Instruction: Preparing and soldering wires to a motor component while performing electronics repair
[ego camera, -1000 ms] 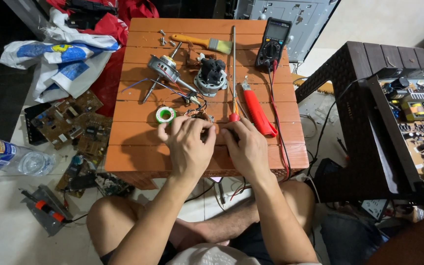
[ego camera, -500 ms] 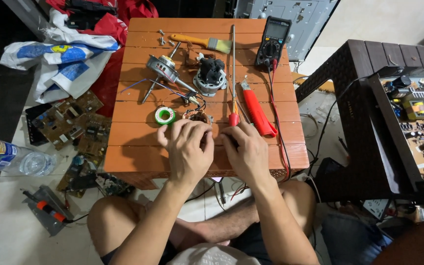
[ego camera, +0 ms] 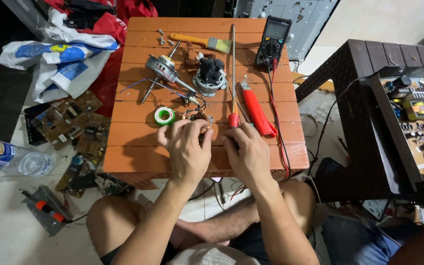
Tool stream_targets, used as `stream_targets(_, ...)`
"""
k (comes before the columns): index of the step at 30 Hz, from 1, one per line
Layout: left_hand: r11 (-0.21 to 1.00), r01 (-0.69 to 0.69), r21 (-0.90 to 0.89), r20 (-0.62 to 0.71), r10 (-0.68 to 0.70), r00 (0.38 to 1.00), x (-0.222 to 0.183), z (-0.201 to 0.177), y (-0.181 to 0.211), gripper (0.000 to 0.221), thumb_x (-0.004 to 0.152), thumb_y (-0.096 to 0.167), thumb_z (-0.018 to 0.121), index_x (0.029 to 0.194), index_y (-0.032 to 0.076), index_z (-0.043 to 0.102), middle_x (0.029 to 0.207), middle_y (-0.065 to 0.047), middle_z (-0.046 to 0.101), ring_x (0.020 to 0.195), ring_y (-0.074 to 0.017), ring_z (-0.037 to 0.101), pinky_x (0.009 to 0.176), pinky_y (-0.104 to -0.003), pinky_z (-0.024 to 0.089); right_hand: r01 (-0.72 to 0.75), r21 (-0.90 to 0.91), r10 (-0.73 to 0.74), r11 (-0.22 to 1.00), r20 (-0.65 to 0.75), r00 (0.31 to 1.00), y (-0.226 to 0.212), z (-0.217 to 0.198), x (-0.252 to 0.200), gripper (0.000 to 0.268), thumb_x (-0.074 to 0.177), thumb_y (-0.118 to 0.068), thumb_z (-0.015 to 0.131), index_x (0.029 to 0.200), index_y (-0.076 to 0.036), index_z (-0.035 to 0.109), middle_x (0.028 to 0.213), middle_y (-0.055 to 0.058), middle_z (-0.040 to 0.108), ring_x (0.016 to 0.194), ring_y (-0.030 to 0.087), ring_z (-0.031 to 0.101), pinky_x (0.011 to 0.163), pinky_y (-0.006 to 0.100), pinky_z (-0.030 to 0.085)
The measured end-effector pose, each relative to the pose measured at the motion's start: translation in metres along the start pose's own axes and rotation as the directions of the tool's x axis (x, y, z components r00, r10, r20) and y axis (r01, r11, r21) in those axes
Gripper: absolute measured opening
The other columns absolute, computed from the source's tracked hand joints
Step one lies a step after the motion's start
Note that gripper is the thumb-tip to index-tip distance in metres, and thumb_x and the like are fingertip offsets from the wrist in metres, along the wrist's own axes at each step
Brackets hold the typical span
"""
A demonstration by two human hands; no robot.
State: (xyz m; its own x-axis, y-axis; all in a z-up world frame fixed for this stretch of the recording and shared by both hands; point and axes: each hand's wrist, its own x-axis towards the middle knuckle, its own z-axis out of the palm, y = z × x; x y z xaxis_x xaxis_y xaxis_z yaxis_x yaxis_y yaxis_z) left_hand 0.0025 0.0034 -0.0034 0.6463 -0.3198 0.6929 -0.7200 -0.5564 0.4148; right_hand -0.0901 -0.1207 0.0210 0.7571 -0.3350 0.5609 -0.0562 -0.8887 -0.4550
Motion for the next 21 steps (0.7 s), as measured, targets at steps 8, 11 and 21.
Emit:
stream_targets(8, 0.992, -0.105, -0.067, -0.036, 0.103, 0.994, 0.0, 0.002, -0.013, 0.017, 0.088, 0.025, 0.084, 0.094, 0.025, 0.067, 0.077, 0.006, 0.073, 0.098, -0.0135, 0.063, 0.101, -0.049, 0.027, 0.051, 0.006, -0.052, 0.999, 0.076, 0.996, -0.005, -0.011, 0.033, 0.006, 0.093, -0.025, 0.073, 0.095, -0.021, 0.069, 0.081, 0.001, 0.056, 0.077, 0.028, 0.068, 0.066, 0.04, 0.057)
stream_targets(11, 0.988, -0.138, -0.063, -0.024, 0.137, 0.99, 0.001, 0.001, -0.015, 0.018, 0.086, 0.023, 0.084, 0.09, 0.025, 0.067, 0.075, 0.006, 0.072, 0.098, -0.0145, 0.062, 0.1, -0.049, 0.028, 0.08, 0.025, -0.083, 0.996, 0.183, 0.98, -0.006, -0.013, 0.048, 0.007, 0.095, -0.027, 0.071, 0.095, -0.02, 0.067, 0.084, 0.002, 0.057, 0.08, 0.031, 0.069, 0.067, 0.042, 0.057)
stream_targets(21, 0.988, -0.032, -0.149, 0.018, 0.035, 0.999, 0.005, 0.006, -0.007, 0.014, 0.088, 0.016, 0.078, 0.082, 0.02, 0.066, 0.071, 0.001, 0.071, 0.096, -0.0188, 0.063, 0.099, -0.051, 0.031, -0.065, 0.078, 0.007, 0.995, 0.581, 0.814, -0.023, -0.084, 0.071, 0.025, 0.098, -0.027, 0.064, 0.087, -0.005, 0.069, 0.074, 0.017, 0.065, 0.072, 0.044, 0.069, 0.065, 0.052, 0.052)
